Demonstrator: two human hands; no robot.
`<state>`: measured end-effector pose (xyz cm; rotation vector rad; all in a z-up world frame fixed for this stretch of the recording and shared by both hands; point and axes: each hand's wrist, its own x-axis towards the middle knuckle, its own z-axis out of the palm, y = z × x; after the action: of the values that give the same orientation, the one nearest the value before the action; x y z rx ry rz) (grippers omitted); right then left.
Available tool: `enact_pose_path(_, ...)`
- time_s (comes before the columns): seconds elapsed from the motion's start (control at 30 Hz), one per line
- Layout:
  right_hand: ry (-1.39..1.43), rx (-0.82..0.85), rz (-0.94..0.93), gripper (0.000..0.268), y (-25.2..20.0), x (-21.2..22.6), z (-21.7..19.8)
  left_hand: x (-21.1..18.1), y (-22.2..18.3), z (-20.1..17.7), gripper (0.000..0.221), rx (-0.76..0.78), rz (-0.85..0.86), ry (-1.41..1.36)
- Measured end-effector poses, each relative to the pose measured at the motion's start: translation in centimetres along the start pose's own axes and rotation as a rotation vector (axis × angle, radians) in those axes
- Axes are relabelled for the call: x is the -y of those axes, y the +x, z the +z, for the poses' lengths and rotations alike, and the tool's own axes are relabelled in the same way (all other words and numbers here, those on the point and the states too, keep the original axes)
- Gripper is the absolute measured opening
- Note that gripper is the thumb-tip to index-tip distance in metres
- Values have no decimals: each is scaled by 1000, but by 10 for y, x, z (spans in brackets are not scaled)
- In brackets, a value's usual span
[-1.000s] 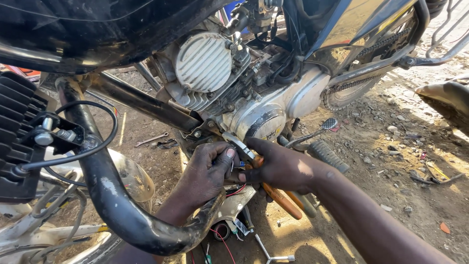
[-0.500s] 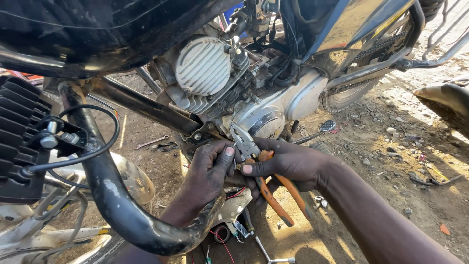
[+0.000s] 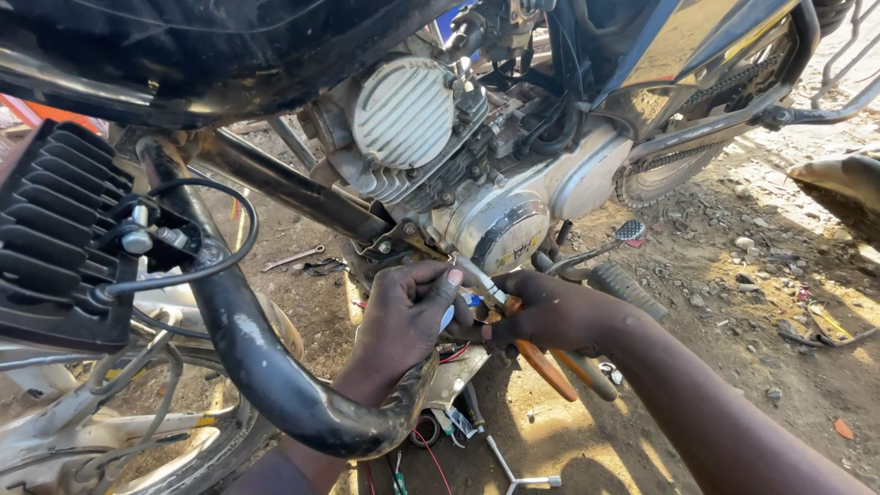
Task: Performing electrical repairs and installing an LED light bar on a motorcycle by stripping and connecting wires.
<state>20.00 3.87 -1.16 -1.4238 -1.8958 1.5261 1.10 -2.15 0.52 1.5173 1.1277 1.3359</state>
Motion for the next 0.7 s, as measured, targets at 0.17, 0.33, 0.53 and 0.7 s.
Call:
enact_pose_path(0.17,-262,-60,90,59,-25,25,0,9,2,-2,26,54,-109,-66)
enact_pose_path(0.33,-368,-70,140,61,-37,41,4,15,1,-11,30,247,-187,-158)
enact_pose_path(0.53,-287,95,179,48,-8,-14,20,14,-2,-30,36,425,-83,-92)
enact_pose_path(0.7,-126,139,404,67,9,-52,24,23,1,-30,37,438,-141,-107)
